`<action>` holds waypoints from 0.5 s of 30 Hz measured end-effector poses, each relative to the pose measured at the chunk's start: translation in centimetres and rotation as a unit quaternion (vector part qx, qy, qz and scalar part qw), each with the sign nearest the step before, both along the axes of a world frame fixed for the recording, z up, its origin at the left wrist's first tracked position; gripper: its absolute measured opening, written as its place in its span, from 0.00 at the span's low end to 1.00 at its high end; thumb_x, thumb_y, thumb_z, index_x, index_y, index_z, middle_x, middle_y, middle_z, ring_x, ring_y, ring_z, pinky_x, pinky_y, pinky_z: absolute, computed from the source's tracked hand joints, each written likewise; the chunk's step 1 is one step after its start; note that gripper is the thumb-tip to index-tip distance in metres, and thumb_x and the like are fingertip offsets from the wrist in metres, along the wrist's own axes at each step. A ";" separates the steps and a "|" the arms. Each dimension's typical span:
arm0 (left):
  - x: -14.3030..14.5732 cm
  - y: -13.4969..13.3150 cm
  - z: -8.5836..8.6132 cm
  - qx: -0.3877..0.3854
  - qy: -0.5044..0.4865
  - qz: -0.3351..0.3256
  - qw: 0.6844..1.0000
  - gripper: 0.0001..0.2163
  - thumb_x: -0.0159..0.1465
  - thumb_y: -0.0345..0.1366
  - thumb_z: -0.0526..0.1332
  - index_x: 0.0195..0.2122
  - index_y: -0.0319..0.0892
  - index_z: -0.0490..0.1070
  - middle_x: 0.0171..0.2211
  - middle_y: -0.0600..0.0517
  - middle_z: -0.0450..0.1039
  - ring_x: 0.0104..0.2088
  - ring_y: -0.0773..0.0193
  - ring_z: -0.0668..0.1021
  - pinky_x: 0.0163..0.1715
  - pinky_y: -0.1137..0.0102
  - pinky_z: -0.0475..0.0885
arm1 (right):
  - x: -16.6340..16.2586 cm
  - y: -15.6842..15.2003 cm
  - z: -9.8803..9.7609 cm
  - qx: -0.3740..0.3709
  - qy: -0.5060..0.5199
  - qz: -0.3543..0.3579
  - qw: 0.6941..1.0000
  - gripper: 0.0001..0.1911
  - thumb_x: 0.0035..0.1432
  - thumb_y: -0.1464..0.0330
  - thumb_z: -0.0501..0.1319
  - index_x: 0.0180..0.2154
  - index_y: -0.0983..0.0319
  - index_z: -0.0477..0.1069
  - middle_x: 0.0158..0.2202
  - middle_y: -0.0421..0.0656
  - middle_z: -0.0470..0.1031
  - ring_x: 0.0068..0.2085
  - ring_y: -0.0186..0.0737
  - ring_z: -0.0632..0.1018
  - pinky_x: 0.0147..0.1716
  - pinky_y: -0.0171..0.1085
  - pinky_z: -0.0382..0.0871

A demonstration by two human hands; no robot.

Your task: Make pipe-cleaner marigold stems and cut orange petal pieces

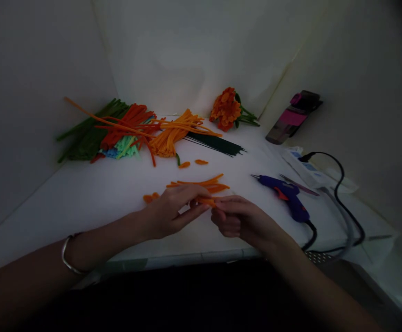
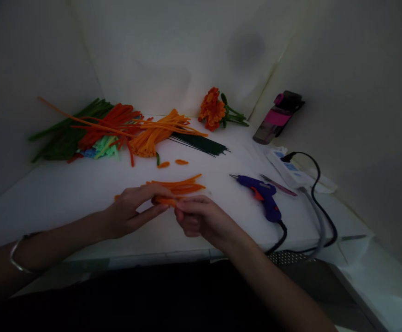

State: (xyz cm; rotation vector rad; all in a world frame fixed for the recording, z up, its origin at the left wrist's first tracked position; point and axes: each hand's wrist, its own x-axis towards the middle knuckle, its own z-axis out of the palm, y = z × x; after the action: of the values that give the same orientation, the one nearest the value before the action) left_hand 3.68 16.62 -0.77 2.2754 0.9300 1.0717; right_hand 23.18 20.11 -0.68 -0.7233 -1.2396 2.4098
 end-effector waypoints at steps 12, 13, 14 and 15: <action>0.0 0.0 -0.4 0.134 0.052 0.004 0.990 0.07 0.64 0.30 0.52 0.37 0.37 0.68 0.30 0.48 0.72 0.31 0.65 0.73 0.32 0.72 0.68 | -0.5 -0.7 0.2 -0.023 -0.015 0.016 0.999 0.14 0.58 0.63 0.56 0.25 0.65 0.68 0.16 0.32 0.53 0.16 0.25 0.52 0.14 0.26 0.44; 0.0 -0.1 -0.4 0.134 0.053 0.004 0.990 0.06 0.64 0.30 0.52 0.37 0.38 0.68 0.29 0.48 0.72 0.30 0.65 0.73 0.32 0.72 0.68 | -0.5 -0.6 0.1 -0.027 -0.015 0.017 0.999 0.13 0.57 0.64 0.57 0.25 0.65 0.68 0.16 0.32 0.53 0.17 0.24 0.52 0.14 0.26 0.44; 0.0 -0.1 -0.4 0.135 0.054 0.004 0.989 0.06 0.64 0.30 0.52 0.36 0.38 0.68 0.29 0.48 0.71 0.30 0.65 0.73 0.31 0.72 0.68 | -0.5 -0.6 0.0 -0.030 -0.015 0.014 0.999 0.12 0.56 0.64 0.58 0.25 0.65 0.67 0.17 0.32 0.53 0.17 0.24 0.52 0.14 0.26 0.44; 0.0 -0.1 -0.4 0.134 0.056 0.003 0.989 0.06 0.64 0.30 0.52 0.35 0.38 0.68 0.29 0.49 0.71 0.30 0.65 0.72 0.31 0.72 0.68 | -0.5 -0.5 -0.1 -0.028 -0.017 0.008 0.999 0.12 0.56 0.64 0.59 0.25 0.65 0.67 0.17 0.32 0.52 0.17 0.24 0.51 0.14 0.26 0.44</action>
State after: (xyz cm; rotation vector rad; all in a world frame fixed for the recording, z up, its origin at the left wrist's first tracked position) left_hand 3.67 16.50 -1.21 2.5753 0.8817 1.1423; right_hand 22.69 19.56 -0.81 -0.7771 -1.1999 2.4641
